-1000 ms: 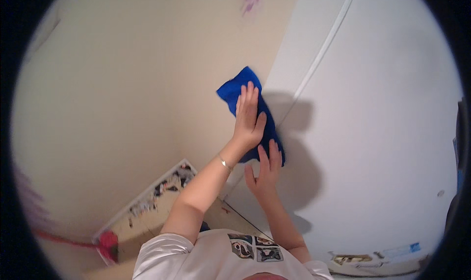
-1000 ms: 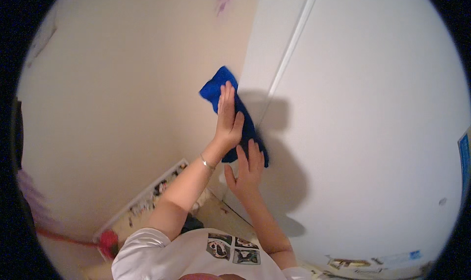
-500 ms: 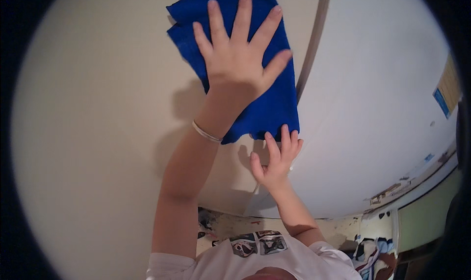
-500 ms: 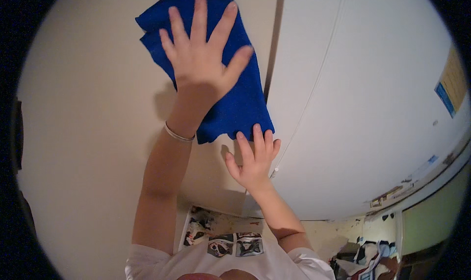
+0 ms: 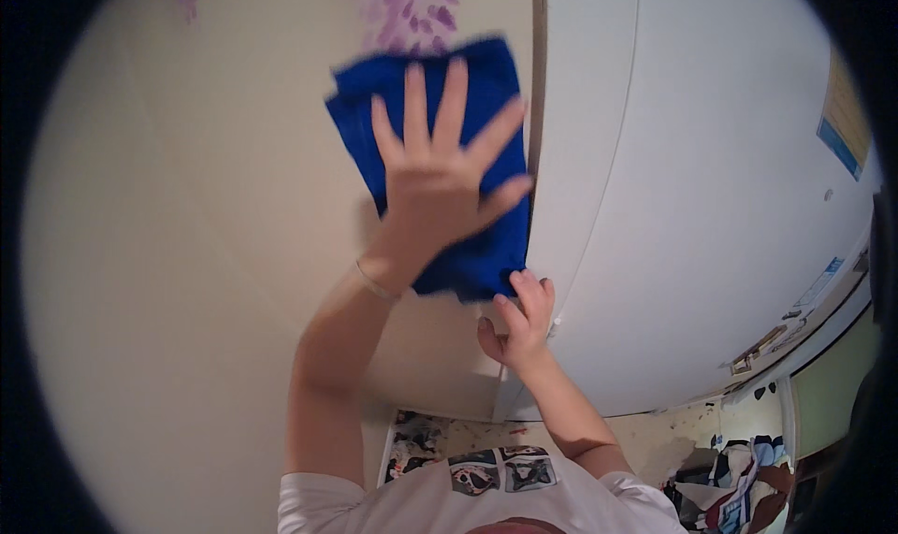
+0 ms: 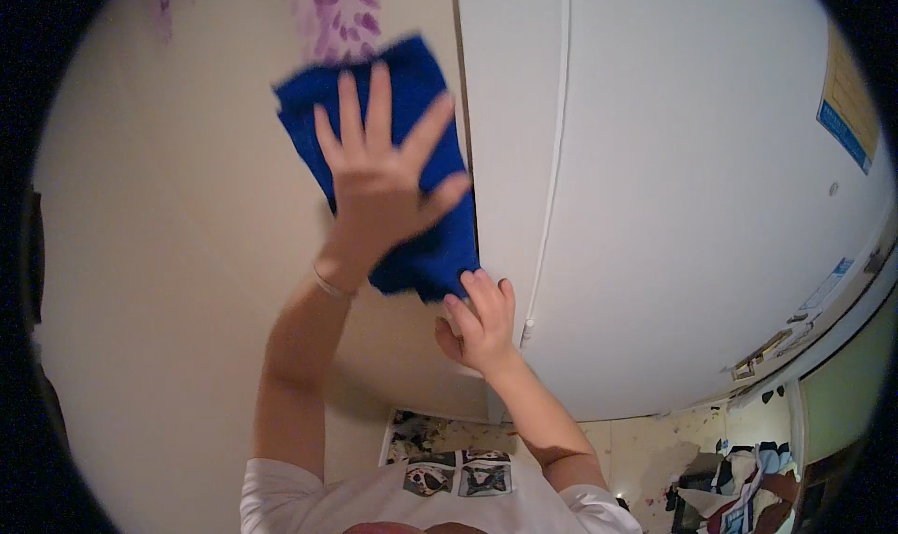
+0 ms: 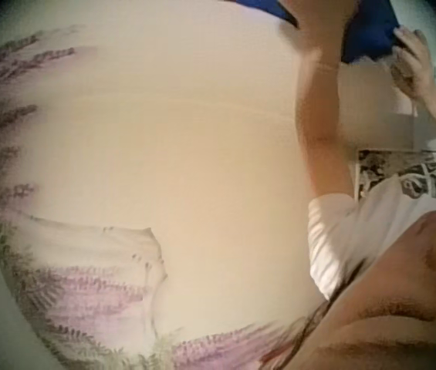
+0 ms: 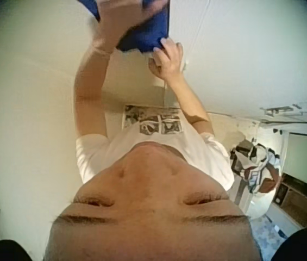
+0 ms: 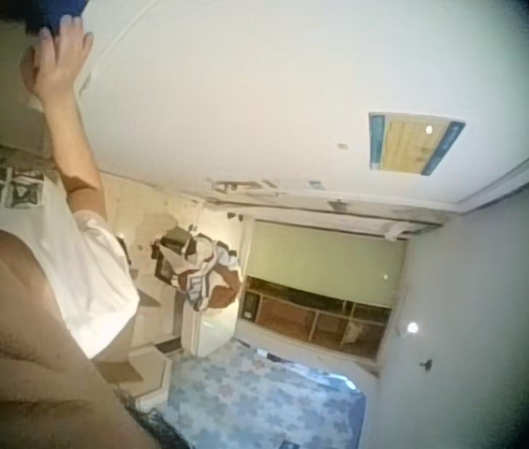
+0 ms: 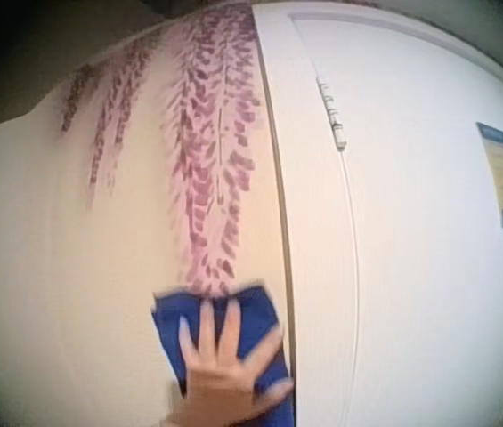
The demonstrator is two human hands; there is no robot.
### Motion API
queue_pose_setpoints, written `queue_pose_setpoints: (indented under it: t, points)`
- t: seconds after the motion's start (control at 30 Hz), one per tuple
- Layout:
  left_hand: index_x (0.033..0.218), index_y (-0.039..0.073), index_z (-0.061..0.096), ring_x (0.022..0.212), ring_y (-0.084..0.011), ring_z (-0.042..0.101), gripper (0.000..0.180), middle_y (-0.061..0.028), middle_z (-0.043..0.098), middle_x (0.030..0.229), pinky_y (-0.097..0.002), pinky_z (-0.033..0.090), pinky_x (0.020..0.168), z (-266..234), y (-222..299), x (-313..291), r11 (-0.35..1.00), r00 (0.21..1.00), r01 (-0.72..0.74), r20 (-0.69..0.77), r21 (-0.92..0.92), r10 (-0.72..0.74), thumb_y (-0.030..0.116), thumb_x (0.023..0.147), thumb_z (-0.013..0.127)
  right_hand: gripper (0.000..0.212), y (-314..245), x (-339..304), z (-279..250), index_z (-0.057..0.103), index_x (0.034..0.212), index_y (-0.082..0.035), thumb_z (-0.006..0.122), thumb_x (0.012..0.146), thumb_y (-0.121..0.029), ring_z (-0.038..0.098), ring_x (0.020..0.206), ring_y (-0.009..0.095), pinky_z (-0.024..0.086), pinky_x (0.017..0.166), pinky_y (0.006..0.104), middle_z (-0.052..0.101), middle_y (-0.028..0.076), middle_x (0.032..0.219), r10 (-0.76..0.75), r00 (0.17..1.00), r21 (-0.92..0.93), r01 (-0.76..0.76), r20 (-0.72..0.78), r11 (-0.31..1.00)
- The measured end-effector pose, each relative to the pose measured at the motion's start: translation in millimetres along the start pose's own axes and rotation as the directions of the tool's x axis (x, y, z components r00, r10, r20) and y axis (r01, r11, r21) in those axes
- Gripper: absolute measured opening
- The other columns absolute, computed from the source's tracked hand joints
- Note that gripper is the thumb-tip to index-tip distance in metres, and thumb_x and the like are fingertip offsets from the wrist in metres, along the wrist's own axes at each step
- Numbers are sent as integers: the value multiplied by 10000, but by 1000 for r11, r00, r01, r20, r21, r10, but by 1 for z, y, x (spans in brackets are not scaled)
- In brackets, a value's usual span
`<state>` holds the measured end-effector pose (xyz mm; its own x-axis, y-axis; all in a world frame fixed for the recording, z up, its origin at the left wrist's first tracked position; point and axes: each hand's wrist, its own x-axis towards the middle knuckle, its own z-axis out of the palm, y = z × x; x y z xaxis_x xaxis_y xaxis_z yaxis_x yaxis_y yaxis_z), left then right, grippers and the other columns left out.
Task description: The person wipes a white door with a blue cloth, moving from the upper section down to the handle and lower panel. The person kneels to reach the bottom edge of the door.
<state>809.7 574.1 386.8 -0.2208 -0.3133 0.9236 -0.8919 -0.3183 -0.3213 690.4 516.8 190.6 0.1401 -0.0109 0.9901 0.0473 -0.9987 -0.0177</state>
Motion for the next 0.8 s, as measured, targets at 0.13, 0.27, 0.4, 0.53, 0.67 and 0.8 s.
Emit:
queue_pose_setpoints:
  t: [0.13,0.27,0.4,0.53,0.67,0.8]
  points:
    - [1259,193,568,1239,-412,407,520,-177,416,1395,-627,280,971,-8,-27,69,993,986,-85,-134,82,96,348,768,647,648,11,28,-4,474,1206,-95,680,592,-70,393,1208,379,343,810,460,361,222,1365,-84,994,31,86,-75,996]
    - [1308,61,462,1244,-442,368,531,-277,382,1361,-537,288,1017,-18,-9,73,996,994,-85,-59,38,87,286,837,553,624,19,30,-11,482,1197,-81,681,605,-78,373,1223,378,355,780,458,360,218,1368,-64,994,45,68,-90,997]
    - [1278,163,544,1245,-420,390,605,-183,442,1365,-621,285,965,5,6,16,999,996,-4,-90,45,8,376,722,654,508,19,9,-15,547,1118,-71,690,633,-109,369,1232,387,357,823,470,357,215,1374,-33,999,65,33,-12,997]
    - [1324,191,470,1273,-434,312,696,-218,320,1419,-637,188,997,13,24,-59,993,991,114,72,43,-117,494,718,627,398,1,-11,-13,589,1053,-64,697,681,-159,368,1238,398,352,875,492,362,204,1375,17,999,144,-23,39,989]
    - [1235,215,566,1243,-430,336,578,-202,368,1378,-640,191,992,17,43,-104,978,975,202,80,49,-205,556,769,560,387,-31,-42,-18,566,1100,-62,675,743,-162,376,1245,372,348,967,485,385,195,1359,54,989,147,-75,137,986]
    - [1241,289,561,1264,-399,316,474,-139,370,1393,-622,191,1005,18,42,-103,975,973,214,73,59,-218,473,805,571,487,-43,-51,-20,481,1214,-15,642,771,-136,421,1212,385,345,1003,439,415,222,1329,134,954,370,-231,270,900]
